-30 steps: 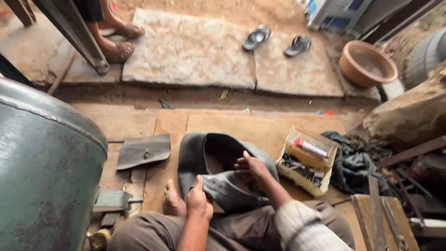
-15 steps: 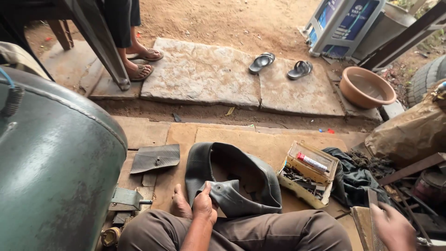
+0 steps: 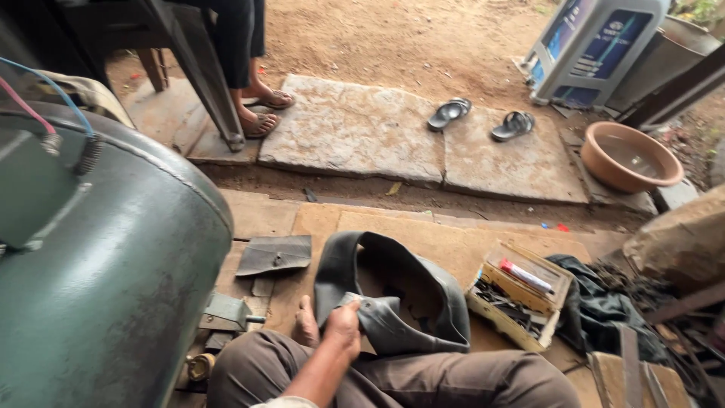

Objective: Patching a hole in a motorcycle inner tube by roughening the rubber with a file and applying a patch.

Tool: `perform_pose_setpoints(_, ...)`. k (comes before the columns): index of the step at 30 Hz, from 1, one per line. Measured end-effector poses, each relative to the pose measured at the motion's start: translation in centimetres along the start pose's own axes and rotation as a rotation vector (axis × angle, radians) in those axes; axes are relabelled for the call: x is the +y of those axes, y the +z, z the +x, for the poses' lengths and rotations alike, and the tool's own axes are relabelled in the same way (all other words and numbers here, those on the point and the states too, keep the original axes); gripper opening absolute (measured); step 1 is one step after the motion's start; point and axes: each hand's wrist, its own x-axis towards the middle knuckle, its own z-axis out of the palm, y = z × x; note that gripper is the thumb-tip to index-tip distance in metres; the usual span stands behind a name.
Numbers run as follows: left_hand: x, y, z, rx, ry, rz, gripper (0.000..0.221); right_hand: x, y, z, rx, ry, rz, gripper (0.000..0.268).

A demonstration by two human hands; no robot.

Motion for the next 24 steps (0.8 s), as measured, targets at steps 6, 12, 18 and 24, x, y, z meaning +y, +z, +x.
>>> perform_pose_setpoints(6, -0.3, -1.7, 0.1, -0.154, -0.027, -0.044, 0.029, 1.1, -7.3, -5.3, -0.155, 0.480, 0.097, 0.049)
perform_pose_setpoints(12, 1.0, -0.7, -2.3, -0.118, -0.040, -0.082, 0.029, -6.1, -20.1, 1.3, -0.404, 0.512, 0.047, 0.046)
perform_pose_setpoints(18, 0.0, -1.4, -1.3, -0.108, -0.030, -0.147, 0.028, -6.9, -17.7, 0.1, -0.278, 0.499, 0.012, 0.045)
perform_pose_setpoints(24, 0.5, -0.5, -2.4, -0.130, -0.030, -0.149, 0.028, -6.2, -16.4, 1.8, -0.373, 0.523, 0.066, 0.043)
